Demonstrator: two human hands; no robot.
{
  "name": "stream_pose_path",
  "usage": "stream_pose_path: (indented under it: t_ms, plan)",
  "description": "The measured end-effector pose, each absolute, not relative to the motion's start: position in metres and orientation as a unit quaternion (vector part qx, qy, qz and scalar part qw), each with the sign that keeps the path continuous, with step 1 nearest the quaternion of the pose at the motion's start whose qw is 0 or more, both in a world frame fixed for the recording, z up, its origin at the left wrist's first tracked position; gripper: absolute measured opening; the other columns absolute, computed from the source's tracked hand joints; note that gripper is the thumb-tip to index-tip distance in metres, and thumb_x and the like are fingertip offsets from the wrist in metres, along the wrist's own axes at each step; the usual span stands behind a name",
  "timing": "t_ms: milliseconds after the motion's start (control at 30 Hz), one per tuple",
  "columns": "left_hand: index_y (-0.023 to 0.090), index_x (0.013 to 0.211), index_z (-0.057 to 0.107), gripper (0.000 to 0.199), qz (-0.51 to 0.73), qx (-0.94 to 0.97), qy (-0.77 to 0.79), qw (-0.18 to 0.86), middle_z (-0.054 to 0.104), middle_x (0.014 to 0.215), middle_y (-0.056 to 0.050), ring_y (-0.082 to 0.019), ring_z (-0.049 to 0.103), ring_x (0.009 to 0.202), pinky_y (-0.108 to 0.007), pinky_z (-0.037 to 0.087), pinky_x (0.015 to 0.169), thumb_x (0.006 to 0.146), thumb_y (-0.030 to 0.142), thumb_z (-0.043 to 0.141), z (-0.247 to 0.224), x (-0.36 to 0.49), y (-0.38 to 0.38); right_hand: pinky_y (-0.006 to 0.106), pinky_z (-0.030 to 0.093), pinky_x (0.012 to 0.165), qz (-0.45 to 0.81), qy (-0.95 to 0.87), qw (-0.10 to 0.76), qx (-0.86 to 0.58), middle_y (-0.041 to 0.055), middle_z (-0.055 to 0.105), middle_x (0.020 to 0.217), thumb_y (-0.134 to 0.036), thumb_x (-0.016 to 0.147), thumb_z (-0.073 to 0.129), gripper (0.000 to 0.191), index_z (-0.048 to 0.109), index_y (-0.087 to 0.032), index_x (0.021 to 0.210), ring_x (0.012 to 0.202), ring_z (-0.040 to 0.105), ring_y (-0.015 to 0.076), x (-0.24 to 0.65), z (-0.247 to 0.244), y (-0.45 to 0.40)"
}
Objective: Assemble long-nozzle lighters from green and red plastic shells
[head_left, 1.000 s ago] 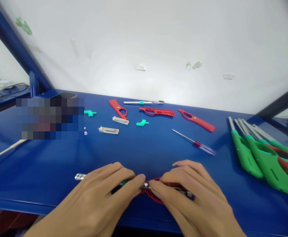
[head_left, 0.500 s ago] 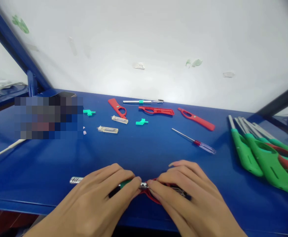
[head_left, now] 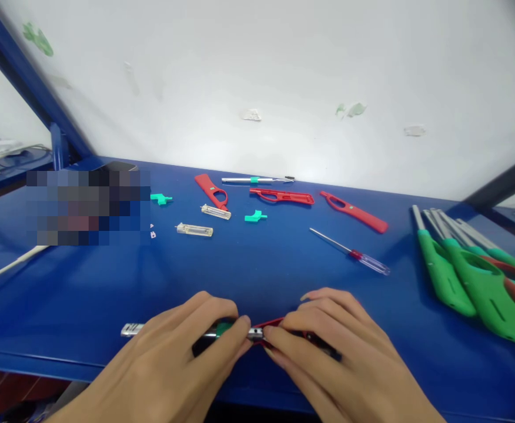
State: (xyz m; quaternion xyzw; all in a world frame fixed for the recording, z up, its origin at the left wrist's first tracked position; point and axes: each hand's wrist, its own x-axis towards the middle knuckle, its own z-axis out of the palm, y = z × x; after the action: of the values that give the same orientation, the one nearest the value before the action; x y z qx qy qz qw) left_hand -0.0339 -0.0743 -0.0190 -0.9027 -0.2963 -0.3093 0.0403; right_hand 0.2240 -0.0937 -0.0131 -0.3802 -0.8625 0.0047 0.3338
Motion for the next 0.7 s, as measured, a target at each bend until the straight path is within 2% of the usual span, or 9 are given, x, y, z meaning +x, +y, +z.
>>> stream_pose_path:
  t_ms: [167, 333, 500, 700]
  plan:
    - [0.02, 0.122, 0.078, 0.029, -0.316, -0.894, -0.314, 0.049, 0.081, 0.107, -0.005, -0.016, 0.077, 0.088, -0.027, 0.062, 0.08, 0.116, 0.012, 0.05, -0.025, -0.036, -0.079, 0.028, 0.05, 0.091, 0.01, -0.858, 0.327, -0.395, -0.0064, 0.08, 0.1, -0.027, 0.12, 0.057, 0.029, 0.078, -0.027, 0.101, 0.089, 0.07, 0.0139, 0.225, -0.012, -0.095]
    - [0.021, 0.114, 0.077, 0.027, -0.34, -0.878, -0.336, -0.002, 0.076, 0.098, -0.003, -0.013, 0.068, 0.074, -0.024, 0.057, 0.067, 0.117, 0.013, 0.051, -0.021, -0.026, -0.079, 0.026, 0.049, 0.094, 0.015, -0.852, 0.331, -0.406, -0.0069, 0.082, 0.106, -0.037, 0.124, 0.047, 0.04, 0.08, -0.029, 0.103, 0.095, 0.072, 0.0128, 0.222, -0.012, -0.095]
    - [0.025, 0.114, 0.074, 0.028, -0.336, -0.877, -0.343, -0.007, 0.076, 0.096, 0.001, -0.012, 0.068, 0.075, -0.024, 0.056, 0.071, 0.118, 0.014, 0.049, -0.017, -0.025, -0.077, 0.027, 0.05, 0.087, 0.013, -0.852, 0.326, -0.41, -0.0085, 0.084, 0.104, -0.039, 0.125, 0.041, 0.044, 0.079, -0.029, 0.105, 0.087, 0.074, 0.0116, 0.22, -0.012, -0.094]
    - [0.024, 0.113, 0.072, 0.029, -0.318, -0.885, -0.34, -0.009, 0.075, 0.095, 0.001, -0.012, 0.068, 0.073, -0.025, 0.057, 0.071, 0.12, 0.018, 0.044, -0.014, -0.026, -0.078, 0.026, 0.051, 0.086, -0.006, -0.85, 0.331, -0.411, -0.0089, 0.086, 0.101, -0.042, 0.126, 0.035, 0.052, 0.081, -0.03, 0.103, 0.086, 0.078, 0.0098, 0.219, -0.014, -0.094]
